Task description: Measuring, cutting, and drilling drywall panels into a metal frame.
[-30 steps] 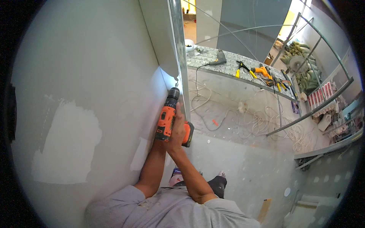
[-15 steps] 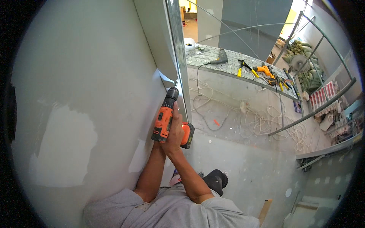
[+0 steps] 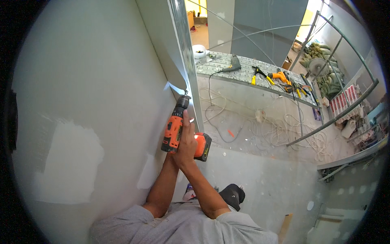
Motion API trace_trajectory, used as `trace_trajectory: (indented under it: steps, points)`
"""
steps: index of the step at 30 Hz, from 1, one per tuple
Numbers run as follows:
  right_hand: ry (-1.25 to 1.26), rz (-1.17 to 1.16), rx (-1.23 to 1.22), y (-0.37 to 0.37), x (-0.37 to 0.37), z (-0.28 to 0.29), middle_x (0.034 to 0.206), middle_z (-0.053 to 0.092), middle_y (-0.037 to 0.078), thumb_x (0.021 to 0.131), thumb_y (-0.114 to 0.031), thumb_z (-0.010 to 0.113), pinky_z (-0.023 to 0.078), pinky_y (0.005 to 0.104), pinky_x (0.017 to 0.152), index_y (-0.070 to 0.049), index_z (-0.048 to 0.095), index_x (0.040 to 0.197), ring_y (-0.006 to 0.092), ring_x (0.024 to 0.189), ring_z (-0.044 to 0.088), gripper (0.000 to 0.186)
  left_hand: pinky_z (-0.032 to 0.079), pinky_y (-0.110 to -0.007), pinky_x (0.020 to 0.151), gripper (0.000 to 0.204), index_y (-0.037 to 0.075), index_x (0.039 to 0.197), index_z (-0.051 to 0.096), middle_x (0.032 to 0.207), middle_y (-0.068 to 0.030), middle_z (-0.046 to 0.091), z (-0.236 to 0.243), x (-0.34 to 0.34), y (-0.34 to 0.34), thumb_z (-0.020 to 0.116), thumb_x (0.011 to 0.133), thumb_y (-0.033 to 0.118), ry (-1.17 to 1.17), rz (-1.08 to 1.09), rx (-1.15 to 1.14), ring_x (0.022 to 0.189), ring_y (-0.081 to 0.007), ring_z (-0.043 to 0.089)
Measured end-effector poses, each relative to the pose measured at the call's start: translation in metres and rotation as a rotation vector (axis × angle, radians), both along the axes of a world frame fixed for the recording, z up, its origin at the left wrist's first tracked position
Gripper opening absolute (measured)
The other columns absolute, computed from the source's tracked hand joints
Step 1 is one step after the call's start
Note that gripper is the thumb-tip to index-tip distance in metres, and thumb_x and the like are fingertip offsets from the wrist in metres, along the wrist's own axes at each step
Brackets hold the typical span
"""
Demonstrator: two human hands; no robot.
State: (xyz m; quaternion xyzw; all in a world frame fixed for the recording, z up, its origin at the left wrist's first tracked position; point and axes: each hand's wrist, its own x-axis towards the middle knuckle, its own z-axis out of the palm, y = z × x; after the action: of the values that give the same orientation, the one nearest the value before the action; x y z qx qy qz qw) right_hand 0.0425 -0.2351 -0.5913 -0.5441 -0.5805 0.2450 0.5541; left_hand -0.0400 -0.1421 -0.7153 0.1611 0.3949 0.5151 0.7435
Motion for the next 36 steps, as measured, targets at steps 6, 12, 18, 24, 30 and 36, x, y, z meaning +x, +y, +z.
trace_trajectory:
  steps: [6,12,18,24,30,36]
  points:
    - [-0.059,-0.025,0.033,-0.015,0.011,0.01,0.119,0.053,0.019,0.084,-0.01,0.074,0.052,0.0386,0.082,-0.002,0.022,0.159,0.0326,0.104,0.062,0.092,0.051,-0.025,0.075,0.02,-0.003,0.113,0.058,0.096,-0.0082,0.062,0.003,0.01,-0.013,0.055,0.098,0.009,-0.002,-0.012,-0.051,0.085,-0.0143,0.06]
    - [-0.141,0.162,-0.118,-0.108,0.088,0.001,0.128,0.054,0.021,0.084,-0.001,0.072,0.052,0.037,0.09,0.001,0.023,0.159,0.0303,0.108,0.061,0.09,0.046,-0.024,0.064,0.016,-0.001,0.109,0.059,0.094,-0.0087,0.063,-0.032,0.016,-0.044,0.052,0.096,0.006,-0.16,0.0,0.085,0.078,-0.0132,0.057]
    - [-0.235,0.102,-0.162,-0.17,0.144,-0.019,0.116,0.059,0.021,0.085,0.001,0.07,0.053,0.0368,0.087,0.005,0.031,0.155,0.0309,0.097,0.064,0.08,0.047,-0.022,0.065,0.016,-0.002,0.111,0.059,0.098,-0.0108,0.066,-0.051,0.023,-0.115,0.052,0.099,0.006,-0.148,-0.199,0.077,0.079,-0.0119,0.058]
    - [-0.177,0.175,-0.223,-0.198,0.172,-0.005,0.108,0.068,0.017,0.085,0.004,0.07,0.054,0.0331,0.085,0.005,0.039,0.151,0.025,0.088,0.069,0.073,0.05,-0.023,0.074,0.026,-0.007,0.118,0.062,0.104,-0.0117,0.067,-0.025,0.034,-0.177,0.051,0.099,0.007,-0.128,-0.318,-0.049,0.083,-0.0105,0.06]
    - [-0.161,0.173,-0.123,-0.216,0.19,-0.007,0.114,0.068,0.019,0.086,0.001,0.071,0.055,0.0334,0.086,0.004,0.044,0.15,0.0243,0.092,0.07,0.069,0.053,-0.024,0.082,0.031,-0.008,0.123,0.063,0.105,-0.0105,0.067,-0.044,0.047,-0.232,0.049,0.101,0.007,-0.088,-0.32,-0.158,0.087,-0.011,0.062]
    - [-0.24,0.173,-0.147,-0.236,0.196,-0.01,0.116,0.069,0.018,0.087,0.002,0.072,0.056,0.0341,0.084,0.001,0.045,0.15,0.0232,0.091,0.071,0.069,0.056,-0.019,0.083,0.027,-0.002,0.127,0.062,0.102,-0.005,0.069,-0.058,0.049,-0.258,0.048,0.106,0.009,-0.151,-0.413,-0.002,0.085,-0.0069,0.064]
